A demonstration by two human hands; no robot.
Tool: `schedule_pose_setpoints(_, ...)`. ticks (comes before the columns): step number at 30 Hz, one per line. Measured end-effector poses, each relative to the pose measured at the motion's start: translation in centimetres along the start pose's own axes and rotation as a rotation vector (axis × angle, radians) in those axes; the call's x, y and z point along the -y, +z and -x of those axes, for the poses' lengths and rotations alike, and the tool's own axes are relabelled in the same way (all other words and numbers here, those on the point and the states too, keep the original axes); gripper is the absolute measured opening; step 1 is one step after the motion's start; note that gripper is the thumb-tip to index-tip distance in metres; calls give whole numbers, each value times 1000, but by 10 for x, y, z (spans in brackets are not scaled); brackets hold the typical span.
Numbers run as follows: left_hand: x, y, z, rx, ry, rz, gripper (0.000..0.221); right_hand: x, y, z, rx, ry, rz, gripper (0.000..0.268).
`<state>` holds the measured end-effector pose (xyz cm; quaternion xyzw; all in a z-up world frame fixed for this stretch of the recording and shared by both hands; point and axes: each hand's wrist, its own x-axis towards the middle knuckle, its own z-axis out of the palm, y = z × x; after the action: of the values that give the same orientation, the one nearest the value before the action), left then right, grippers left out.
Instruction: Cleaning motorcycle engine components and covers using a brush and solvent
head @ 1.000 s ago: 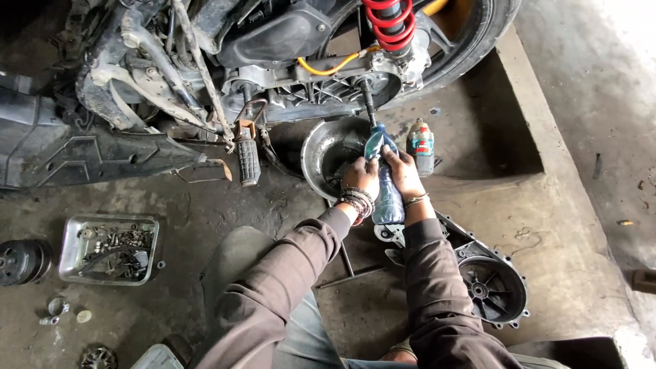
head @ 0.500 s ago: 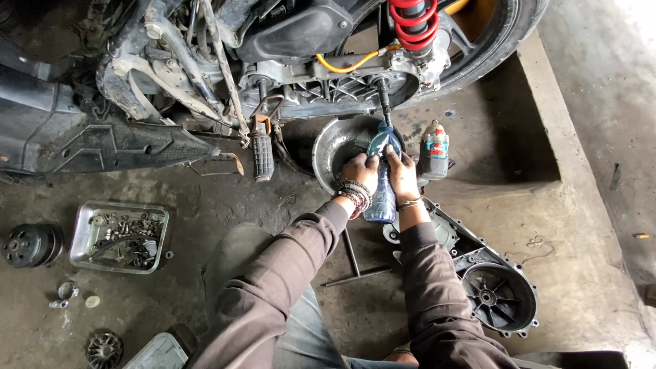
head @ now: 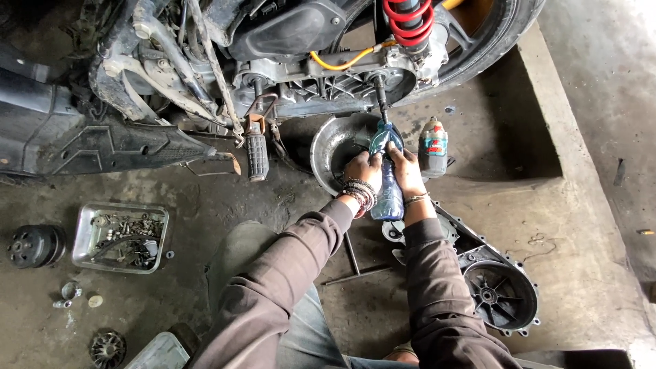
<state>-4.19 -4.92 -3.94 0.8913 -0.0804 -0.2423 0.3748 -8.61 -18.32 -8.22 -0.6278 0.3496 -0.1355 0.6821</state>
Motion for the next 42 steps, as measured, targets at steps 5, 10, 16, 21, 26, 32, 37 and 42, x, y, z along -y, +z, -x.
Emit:
schedule_pose_setpoints(5, 4, 1, -4, -5, -14, -13, 48, -10, 0, -11, 10, 8, 16, 43)
schedule_pose_setpoints(10, 0, -8, -2, -11, 6, -12, 48, -5, 8, -6, 6, 8, -21, 40)
schedule_pose_setpoints(16, -5, -30, 4, -24, 18, 9, 46, -2, 34, 11, -23, 11, -93, 41)
schedule_pose_setpoints(21, -1, -65, 2, -55, 38, -56, 44, -11, 66, 7, -86, -24, -172, 35)
schedule_pose_setpoints(26, 6, -89, -7, -76, 91, -24, 43, 19, 94, 28, -117, -33, -198, 35)
schedule_pose_setpoints(32, 24, -88, -18, -91, 74, -29, 43, 36, 106, 41, -113, -16, -186, 34)
schedule_pose_setpoints(37, 34, -80, -31, -86, 56, -21, 44, 36, 105, 38, -112, -16, -171, 34)
schedule_pose_setpoints(42, 44, -72, -42, -86, 62, -49, 45, 26, 105, 35, -122, -15, -160, 34)
